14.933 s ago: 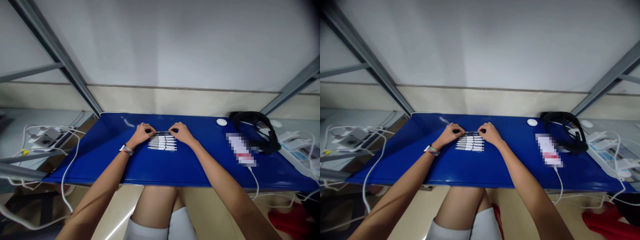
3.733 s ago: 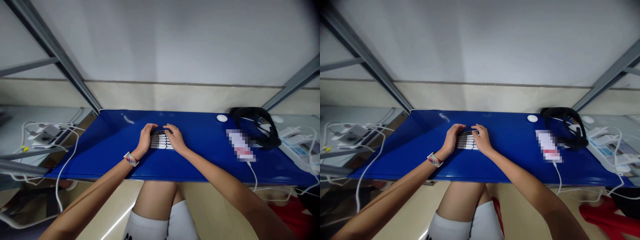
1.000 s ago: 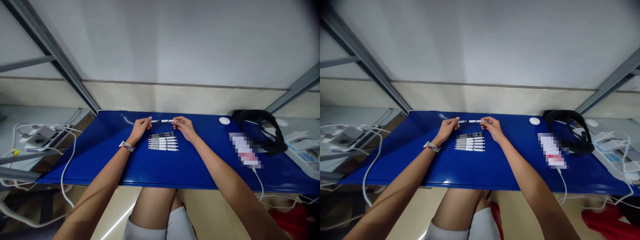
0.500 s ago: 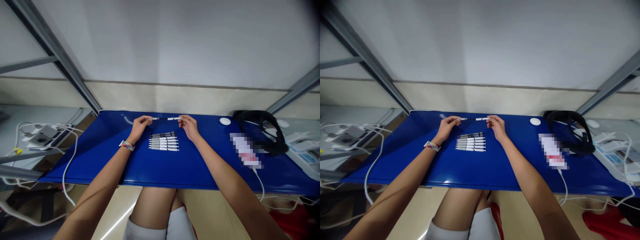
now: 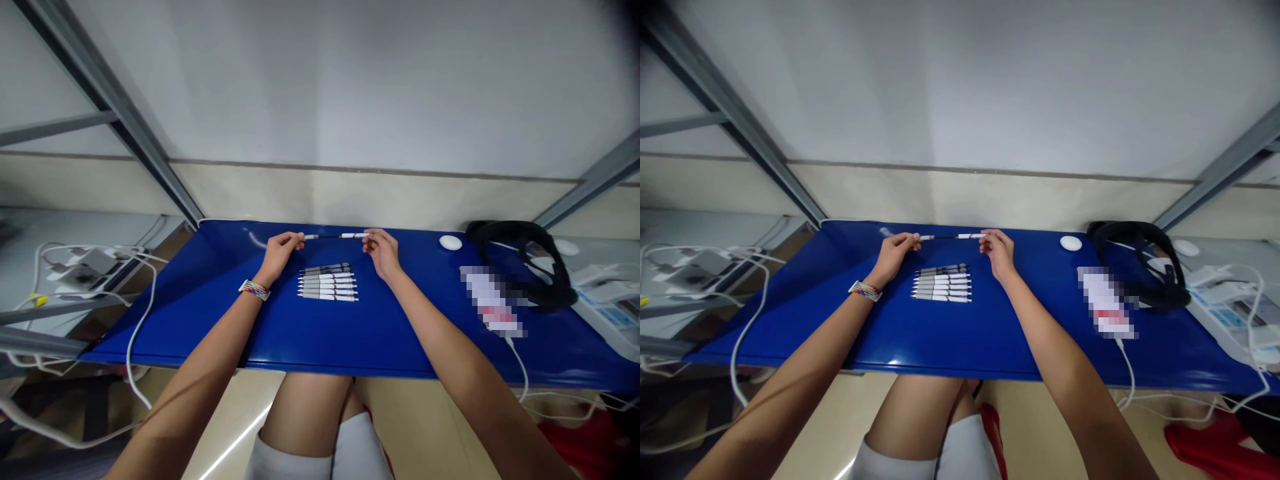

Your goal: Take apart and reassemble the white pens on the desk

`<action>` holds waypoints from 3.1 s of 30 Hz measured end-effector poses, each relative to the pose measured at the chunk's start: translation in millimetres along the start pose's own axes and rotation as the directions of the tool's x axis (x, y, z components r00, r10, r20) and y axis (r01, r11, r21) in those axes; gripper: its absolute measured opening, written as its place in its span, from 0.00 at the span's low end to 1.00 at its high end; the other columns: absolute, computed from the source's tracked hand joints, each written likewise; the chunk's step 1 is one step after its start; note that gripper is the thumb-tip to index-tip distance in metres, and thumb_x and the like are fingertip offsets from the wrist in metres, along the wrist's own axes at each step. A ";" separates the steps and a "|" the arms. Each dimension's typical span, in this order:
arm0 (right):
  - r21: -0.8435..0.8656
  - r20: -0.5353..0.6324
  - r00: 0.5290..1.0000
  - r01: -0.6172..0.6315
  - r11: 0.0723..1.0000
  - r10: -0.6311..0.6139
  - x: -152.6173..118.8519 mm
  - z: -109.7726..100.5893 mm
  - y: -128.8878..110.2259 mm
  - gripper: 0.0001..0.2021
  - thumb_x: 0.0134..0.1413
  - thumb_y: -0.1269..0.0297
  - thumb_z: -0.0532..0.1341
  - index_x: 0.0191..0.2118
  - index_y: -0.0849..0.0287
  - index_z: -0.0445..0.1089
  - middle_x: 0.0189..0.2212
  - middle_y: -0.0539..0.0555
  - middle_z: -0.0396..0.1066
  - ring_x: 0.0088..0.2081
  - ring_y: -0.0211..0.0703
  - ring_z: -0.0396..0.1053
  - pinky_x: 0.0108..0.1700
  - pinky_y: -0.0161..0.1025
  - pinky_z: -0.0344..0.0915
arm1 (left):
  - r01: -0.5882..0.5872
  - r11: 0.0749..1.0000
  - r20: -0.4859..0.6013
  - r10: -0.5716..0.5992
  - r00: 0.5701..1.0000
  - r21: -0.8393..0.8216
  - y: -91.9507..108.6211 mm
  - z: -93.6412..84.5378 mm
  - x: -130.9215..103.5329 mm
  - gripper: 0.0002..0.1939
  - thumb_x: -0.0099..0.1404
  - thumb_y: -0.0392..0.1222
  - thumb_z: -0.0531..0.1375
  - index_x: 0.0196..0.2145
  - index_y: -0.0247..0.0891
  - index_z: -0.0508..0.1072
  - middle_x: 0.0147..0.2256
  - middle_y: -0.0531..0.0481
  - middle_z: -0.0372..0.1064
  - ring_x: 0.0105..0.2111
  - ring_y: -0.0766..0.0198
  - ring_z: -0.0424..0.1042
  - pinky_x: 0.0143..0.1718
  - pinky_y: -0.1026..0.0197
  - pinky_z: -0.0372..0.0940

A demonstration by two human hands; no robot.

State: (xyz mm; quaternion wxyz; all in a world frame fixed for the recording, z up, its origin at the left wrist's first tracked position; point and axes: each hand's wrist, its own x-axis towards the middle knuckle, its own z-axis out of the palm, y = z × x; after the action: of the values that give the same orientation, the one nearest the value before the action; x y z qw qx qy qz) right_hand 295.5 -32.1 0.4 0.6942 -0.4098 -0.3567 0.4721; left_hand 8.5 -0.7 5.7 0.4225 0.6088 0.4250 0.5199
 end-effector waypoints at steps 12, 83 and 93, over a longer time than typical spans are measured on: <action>-0.004 -0.008 1.000 0.005 1.000 -0.005 -0.8 0.4 -0.9 0.07 0.44 0.63 0.67 0.32 0.56 0.78 0.23 0.51 0.73 0.26 0.39 0.67 0.29 0.38 0.64 | -0.025 0.997 0.026 0.027 0.999 -0.075 -8.1 -2.4 1.3 0.11 0.63 0.48 0.70 0.37 0.38 0.84 0.35 0.47 0.79 0.36 0.61 0.74 0.43 0.58 0.67; -0.174 0.260 0.952 -0.119 0.978 0.162 -18.2 16.4 0.4 0.16 0.44 0.57 0.77 0.39 0.58 0.83 0.30 0.55 0.82 0.30 0.42 0.77 0.38 0.42 0.74 | -0.036 0.992 0.158 0.017 0.987 0.121 11.0 7.0 -10.0 0.16 0.63 0.53 0.71 0.40 0.37 0.85 0.36 0.43 0.82 0.38 0.55 0.78 0.44 0.54 0.70; 0.119 0.370 0.856 -0.429 0.895 0.361 -16.7 15.2 -10.8 0.16 0.57 0.61 0.66 0.49 0.61 0.80 0.31 0.55 0.81 0.29 0.41 0.75 0.34 0.37 0.73 | -0.039 0.999 0.107 0.039 0.993 -0.005 17.1 11.0 -13.5 0.19 0.57 0.48 0.76 0.44 0.38 0.84 0.37 0.46 0.82 0.36 0.60 0.78 0.42 0.57 0.71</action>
State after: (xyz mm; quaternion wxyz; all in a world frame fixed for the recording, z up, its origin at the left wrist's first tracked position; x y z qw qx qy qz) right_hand 281.1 -46.7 14.5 0.5473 -0.3165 -0.3297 0.7012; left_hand 19.3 -19.2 17.3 0.4352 0.6435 0.3890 0.4952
